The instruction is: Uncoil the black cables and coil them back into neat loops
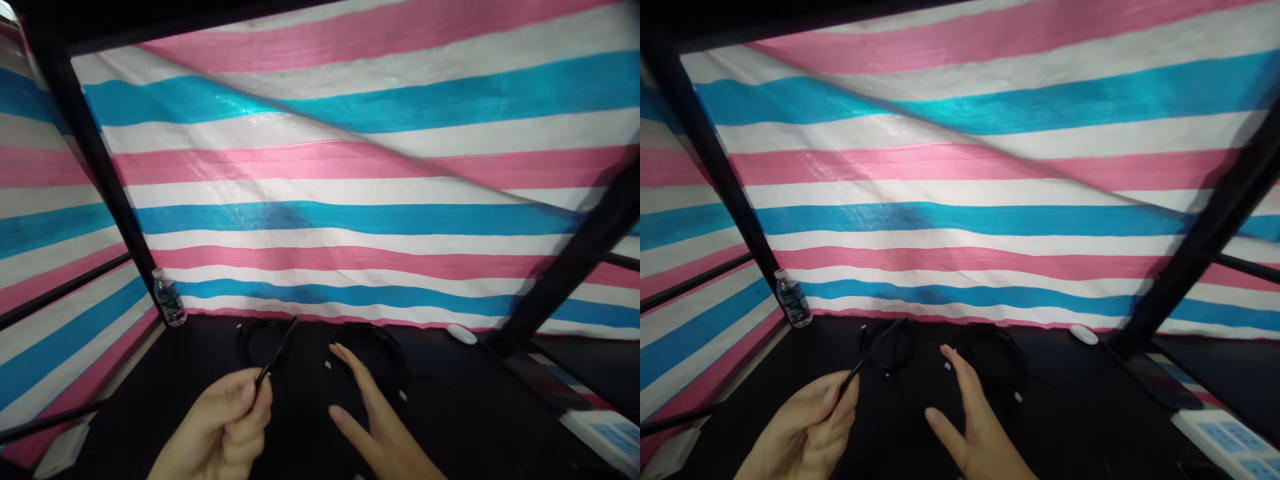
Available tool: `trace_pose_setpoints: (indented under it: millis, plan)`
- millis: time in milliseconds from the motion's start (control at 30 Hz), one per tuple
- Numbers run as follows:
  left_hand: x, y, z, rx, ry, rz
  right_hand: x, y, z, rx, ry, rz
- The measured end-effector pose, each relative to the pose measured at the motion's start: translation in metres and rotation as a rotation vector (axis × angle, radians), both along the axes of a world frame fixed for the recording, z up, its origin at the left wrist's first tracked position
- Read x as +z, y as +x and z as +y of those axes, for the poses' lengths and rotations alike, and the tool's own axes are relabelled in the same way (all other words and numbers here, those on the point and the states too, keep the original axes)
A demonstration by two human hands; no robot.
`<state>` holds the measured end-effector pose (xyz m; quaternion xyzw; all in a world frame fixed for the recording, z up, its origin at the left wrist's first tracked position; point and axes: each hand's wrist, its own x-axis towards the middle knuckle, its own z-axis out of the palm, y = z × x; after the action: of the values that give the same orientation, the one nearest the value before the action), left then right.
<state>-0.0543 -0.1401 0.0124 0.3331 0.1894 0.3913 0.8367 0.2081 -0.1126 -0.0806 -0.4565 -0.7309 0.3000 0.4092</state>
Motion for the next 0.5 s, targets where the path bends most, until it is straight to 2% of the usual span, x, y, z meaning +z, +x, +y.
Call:
trace_pose_setpoints:
  millis: [67,267,333,433,500]
  plan:
    - [-0.003,0.007,0.021,-0.086,0.048,-0.077,-0.005,-0.015,0.025,0.113,-0.158,0.118]
    - [-0.014,0.035,0.070,-0.394,0.064,-0.150,-0.015,-0.043,0.089,0.351,-0.158,0.459]
    - [-0.016,0.042,0.074,-0.438,0.031,-0.168,-0.018,-0.053,0.100,0.212,-0.090,0.616]
    - [-0.018,0.044,0.071,-0.474,-0.017,-0.201,-0.024,-0.059,0.115,-0.168,0.052,0.772]
    - [-0.018,0.040,0.063,-0.415,-0.036,-0.190,-0.026,-0.054,0.121,-0.308,0.068,0.795]
